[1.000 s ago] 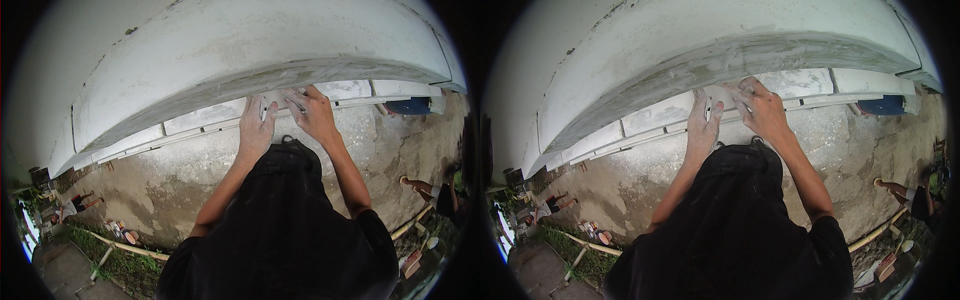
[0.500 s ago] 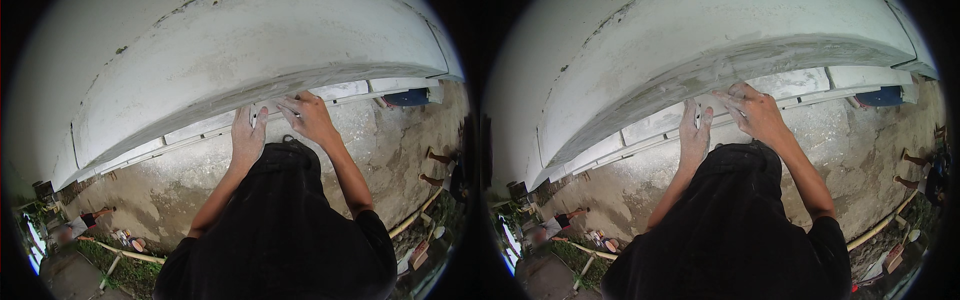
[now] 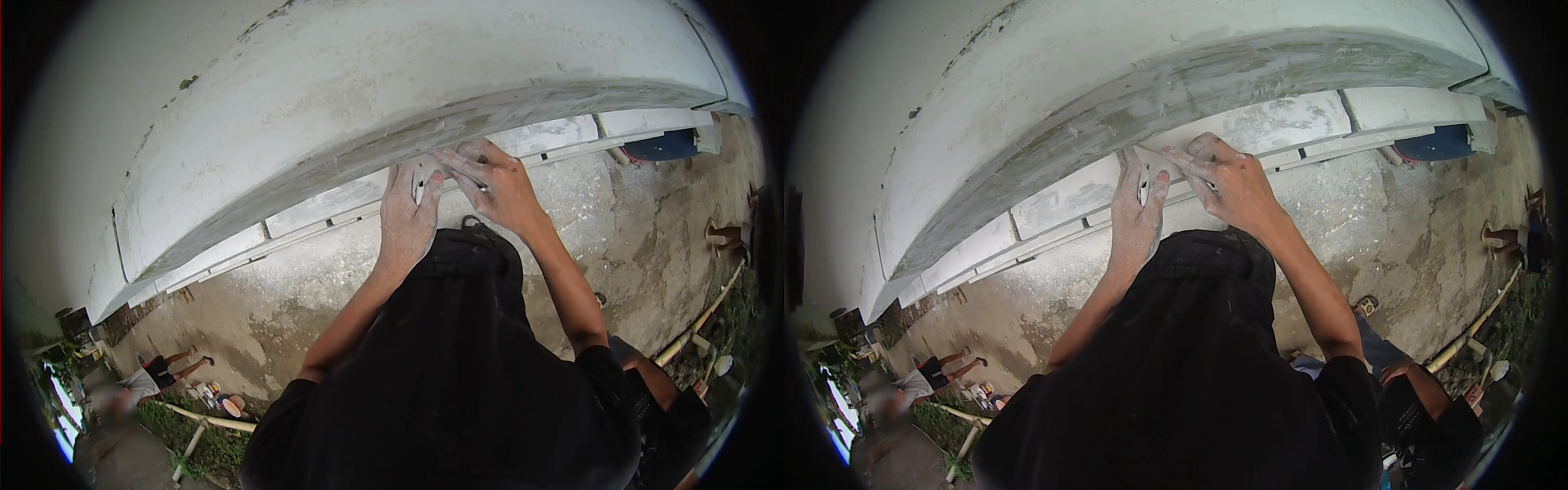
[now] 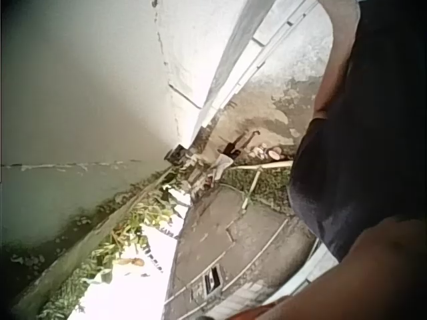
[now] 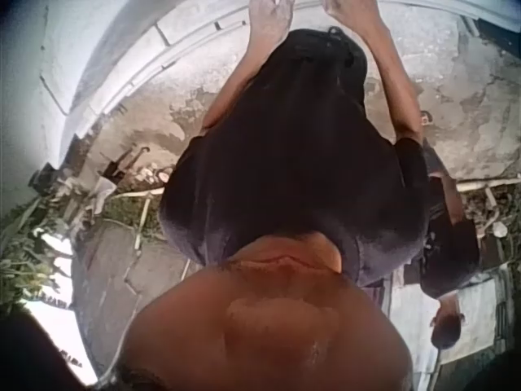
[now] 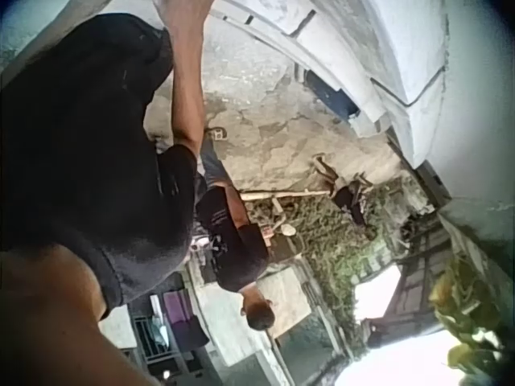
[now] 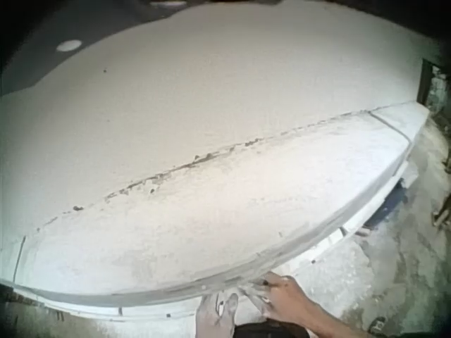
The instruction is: Applying putty or plaster to a wall ledge using a spatula.
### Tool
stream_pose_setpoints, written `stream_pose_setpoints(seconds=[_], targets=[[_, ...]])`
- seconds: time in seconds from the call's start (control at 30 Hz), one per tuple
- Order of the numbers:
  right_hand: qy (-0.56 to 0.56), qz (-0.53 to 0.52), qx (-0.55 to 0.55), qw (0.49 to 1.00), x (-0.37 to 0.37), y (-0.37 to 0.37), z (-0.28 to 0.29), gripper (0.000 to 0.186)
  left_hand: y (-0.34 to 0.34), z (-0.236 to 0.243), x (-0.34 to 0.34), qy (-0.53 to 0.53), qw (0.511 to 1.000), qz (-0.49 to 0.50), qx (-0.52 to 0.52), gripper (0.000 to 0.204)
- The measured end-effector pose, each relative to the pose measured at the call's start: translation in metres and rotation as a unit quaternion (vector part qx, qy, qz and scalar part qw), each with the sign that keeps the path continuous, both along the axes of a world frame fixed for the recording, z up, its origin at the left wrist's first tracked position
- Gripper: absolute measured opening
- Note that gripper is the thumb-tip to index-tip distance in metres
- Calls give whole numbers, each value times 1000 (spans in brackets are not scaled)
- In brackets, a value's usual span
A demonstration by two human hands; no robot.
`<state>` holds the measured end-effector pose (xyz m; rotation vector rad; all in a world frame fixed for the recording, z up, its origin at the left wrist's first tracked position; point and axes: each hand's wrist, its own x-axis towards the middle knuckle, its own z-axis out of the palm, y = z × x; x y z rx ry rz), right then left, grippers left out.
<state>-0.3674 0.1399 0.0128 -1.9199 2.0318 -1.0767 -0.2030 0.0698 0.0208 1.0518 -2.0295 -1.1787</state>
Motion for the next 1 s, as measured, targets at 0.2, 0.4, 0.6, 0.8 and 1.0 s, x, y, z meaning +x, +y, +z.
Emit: stream_pose_setpoints(seconds=[0.2, 0.4, 0.6, 0.8, 1.0], targets=[[33, -1, 19, 999, -6, -6, 10, 52, -1, 0, -2, 15, 999, -7, 44, 58], [36, 5, 18, 999, -9, -2, 2, 47, 2, -4, -1, 74, 997, 15, 2, 42], [-35, -6, 31, 999, -5, 2, 14, 34, 1, -5, -3, 52, 999, -6, -6, 39], [-47, -4, 40, 998, 3, 0, 8, 34, 0, -13, 6, 58, 998, -1, 38, 41], [-32, -12, 45, 998, -2, 0, 16, 34, 3, -8, 3, 82, 996, 4, 35, 45]])
